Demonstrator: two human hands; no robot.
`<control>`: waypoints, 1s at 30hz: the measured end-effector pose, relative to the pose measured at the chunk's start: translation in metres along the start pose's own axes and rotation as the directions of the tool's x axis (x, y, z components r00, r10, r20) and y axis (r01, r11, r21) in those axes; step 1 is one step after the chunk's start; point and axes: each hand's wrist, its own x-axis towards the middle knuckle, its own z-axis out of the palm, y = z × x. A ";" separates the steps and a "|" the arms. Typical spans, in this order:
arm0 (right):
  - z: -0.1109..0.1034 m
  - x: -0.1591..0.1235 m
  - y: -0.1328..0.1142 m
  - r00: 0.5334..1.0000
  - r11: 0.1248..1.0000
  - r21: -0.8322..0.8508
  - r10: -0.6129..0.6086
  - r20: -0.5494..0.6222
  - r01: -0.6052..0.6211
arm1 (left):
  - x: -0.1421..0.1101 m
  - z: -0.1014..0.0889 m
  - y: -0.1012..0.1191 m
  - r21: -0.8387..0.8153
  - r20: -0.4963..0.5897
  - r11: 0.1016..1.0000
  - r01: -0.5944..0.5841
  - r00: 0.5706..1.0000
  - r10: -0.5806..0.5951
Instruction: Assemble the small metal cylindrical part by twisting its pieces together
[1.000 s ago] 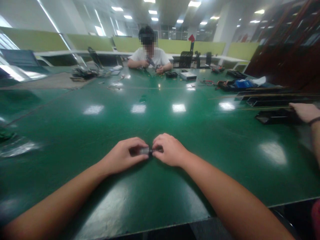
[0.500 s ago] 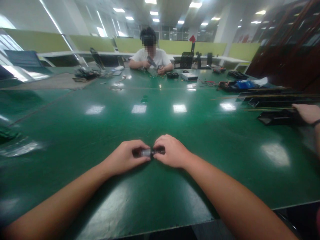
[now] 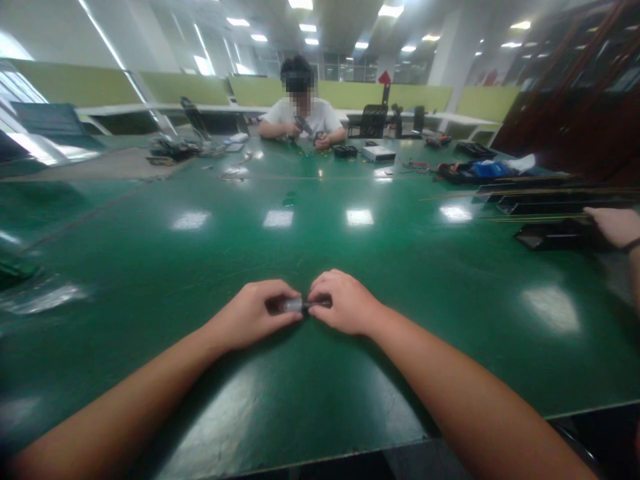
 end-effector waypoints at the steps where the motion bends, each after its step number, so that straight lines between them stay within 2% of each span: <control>1: 0.000 0.000 0.000 1.000 1.000 -0.002 0.000 0.001 0.000 | 0.000 0.000 0.000 0.004 0.000 1.000 -0.004 1.000 0.004; 30: -0.012 -0.001 -0.001 0.999 0.998 -0.062 -0.002 0.039 0.005 | 0.001 -0.002 0.001 0.009 0.018 1.000 0.007 1.000 -0.008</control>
